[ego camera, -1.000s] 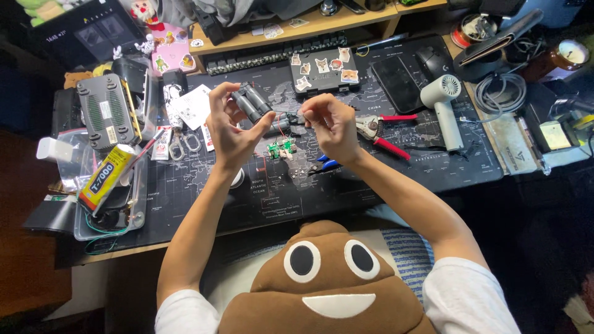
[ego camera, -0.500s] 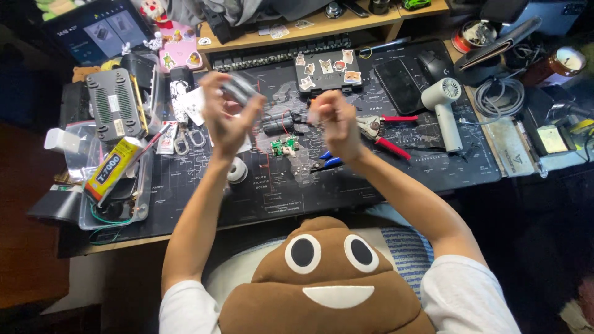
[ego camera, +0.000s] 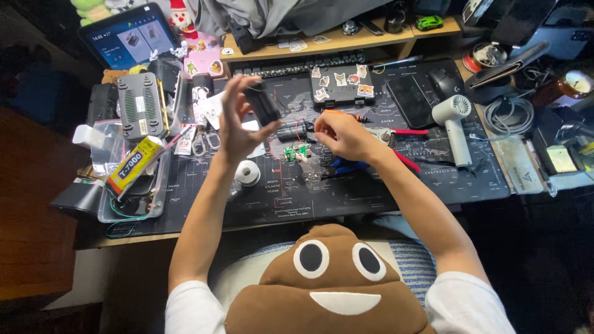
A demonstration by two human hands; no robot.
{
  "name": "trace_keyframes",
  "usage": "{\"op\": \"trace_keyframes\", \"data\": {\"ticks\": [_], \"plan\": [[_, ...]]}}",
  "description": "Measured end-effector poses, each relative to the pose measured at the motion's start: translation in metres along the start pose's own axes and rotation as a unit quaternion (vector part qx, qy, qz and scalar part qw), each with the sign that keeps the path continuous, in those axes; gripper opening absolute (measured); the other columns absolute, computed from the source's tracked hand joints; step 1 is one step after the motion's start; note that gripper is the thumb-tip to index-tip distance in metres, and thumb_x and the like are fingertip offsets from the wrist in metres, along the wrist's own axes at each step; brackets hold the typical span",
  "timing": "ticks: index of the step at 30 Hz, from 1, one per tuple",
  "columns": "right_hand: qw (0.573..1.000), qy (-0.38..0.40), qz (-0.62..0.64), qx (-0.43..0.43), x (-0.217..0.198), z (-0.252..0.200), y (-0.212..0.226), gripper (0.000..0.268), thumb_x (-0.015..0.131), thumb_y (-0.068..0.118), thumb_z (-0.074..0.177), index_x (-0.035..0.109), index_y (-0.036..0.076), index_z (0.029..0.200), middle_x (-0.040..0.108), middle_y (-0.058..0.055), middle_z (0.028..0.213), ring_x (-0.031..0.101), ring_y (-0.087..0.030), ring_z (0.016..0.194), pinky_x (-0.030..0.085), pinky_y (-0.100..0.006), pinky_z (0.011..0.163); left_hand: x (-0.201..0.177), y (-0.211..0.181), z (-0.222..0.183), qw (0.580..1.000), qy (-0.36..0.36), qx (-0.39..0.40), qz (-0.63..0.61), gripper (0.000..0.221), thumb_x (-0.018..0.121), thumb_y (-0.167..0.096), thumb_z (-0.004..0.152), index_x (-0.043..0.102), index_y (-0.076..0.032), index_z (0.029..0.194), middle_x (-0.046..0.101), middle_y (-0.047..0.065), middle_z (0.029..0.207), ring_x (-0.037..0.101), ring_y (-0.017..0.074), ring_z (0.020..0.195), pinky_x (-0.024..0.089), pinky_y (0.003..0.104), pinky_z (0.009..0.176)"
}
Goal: Assembling electronic components including a battery pack and circuit board into a housing.
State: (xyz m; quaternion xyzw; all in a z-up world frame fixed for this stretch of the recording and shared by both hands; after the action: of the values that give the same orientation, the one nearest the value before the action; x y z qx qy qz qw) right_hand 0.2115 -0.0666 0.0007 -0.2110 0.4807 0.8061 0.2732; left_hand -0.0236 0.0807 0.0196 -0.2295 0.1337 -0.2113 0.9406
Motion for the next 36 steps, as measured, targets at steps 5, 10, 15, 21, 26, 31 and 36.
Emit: {"op": "trace_keyframes", "data": {"ticks": [5,10,15,21,26,31,36], "plan": [[0.996,-0.045,-0.021,-0.077,-0.017,0.004,0.019,0.016,0.077,-0.002,0.098,0.078,0.003,0.113,0.075,-0.017,0.116,0.065,-0.027,0.064,0.054,-0.039,0.060,0.024,-0.012,-0.007,0.998,0.057,0.012,0.000,0.119,0.105,-0.002,0.080,0.032,-0.008,0.174,0.060,0.019,0.159,0.072,0.0432,0.121,0.067,0.051,0.093],[0.978,-0.189,-0.006,-0.094,-0.012,0.000,0.017,0.021,0.079,0.010,0.104,0.082,0.008,0.125,0.076,-0.007,0.114,0.062,-0.014,0.061,0.050,-0.025,0.054,0.050,-0.027,-0.010,0.993,0.105,0.018,-0.046,0.123,0.103,0.006,0.077,0.029,-0.001,0.175,0.060,0.024,0.160,0.072,0.0438,0.121,0.067,0.051,0.094],[0.977,-0.191,0.047,-0.078,-0.009,-0.003,0.030,0.030,0.083,0.016,0.102,0.081,0.006,0.131,0.078,-0.010,0.107,0.071,-0.020,0.065,0.057,-0.029,0.057,0.066,-0.039,-0.018,0.990,0.135,0.014,-0.050,0.110,0.104,-0.001,0.077,0.041,0.011,0.166,0.057,0.030,0.161,0.064,0.0475,0.142,0.059,0.051,0.112],[0.971,-0.203,0.105,-0.067,-0.018,-0.001,0.048,0.023,0.088,0.013,0.099,0.083,0.002,0.119,0.081,-0.013,0.103,0.079,-0.023,0.073,0.066,-0.032,0.067,0.074,-0.052,-0.012,0.987,0.146,-0.050,-0.044,0.105,0.092,0.014,0.087,0.032,0.005,0.173,0.047,0.027,0.172,0.064,0.0461,0.143,0.061,0.049,0.110],[0.956,-0.238,0.098,-0.138,-0.029,0.000,0.058,0.017,0.089,0.001,0.091,0.085,-0.001,0.108,0.081,-0.017,0.101,0.082,-0.029,0.081,0.068,-0.038,0.073,0.076,-0.048,-0.011,0.988,0.108,-0.108,-0.031,0.066,0.093,0.007,0.085,0.069,0.000,0.146,0.069,0.019,0.148,0.073,0.0394,0.132,0.061,0.047,0.109],[0.957,-0.231,0.088,-0.151,-0.024,-0.002,0.059,0.016,0.088,0.002,0.089,0.084,0.002,0.105,0.082,-0.016,0.102,0.081,-0.028,0.086,0.069,-0.040,0.077,0.073,-0.054,-0.007,0.986,0.097,-0.130,-0.044,0.048,0.090,0.002,0.090,0.077,-0.003,0.135,0.078,0.016,0.134,0.078,0.0374,0.123,0.062,0.048,0.106],[0.960,-0.226,0.053,-0.156,-0.024,-0.001,0.061,0.012,0.087,0.005,0.091,0.083,0.003,0.102,0.081,-0.015,0.103,0.080,-0.031,0.088,0.068,-0.041,0.079,0.074,-0.047,-0.020,0.986,0.081,-0.144,0.000,0.040,0.088,-0.001,0.093,0.080,-0.008,0.132,0.083,0.007,0.123,0.082,0.0293,0.112,0.063,0.038,0.098]]}}
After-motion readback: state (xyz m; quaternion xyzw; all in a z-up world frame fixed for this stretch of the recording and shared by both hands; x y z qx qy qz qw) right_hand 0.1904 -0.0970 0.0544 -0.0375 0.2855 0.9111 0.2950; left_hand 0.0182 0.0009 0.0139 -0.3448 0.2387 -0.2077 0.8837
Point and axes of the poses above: each hand's wrist, its own z-axis towards the middle knuckle, its own x-axis out of the palm, y = z × x, the point moved 3 cm from there along z, towards the middle knuckle
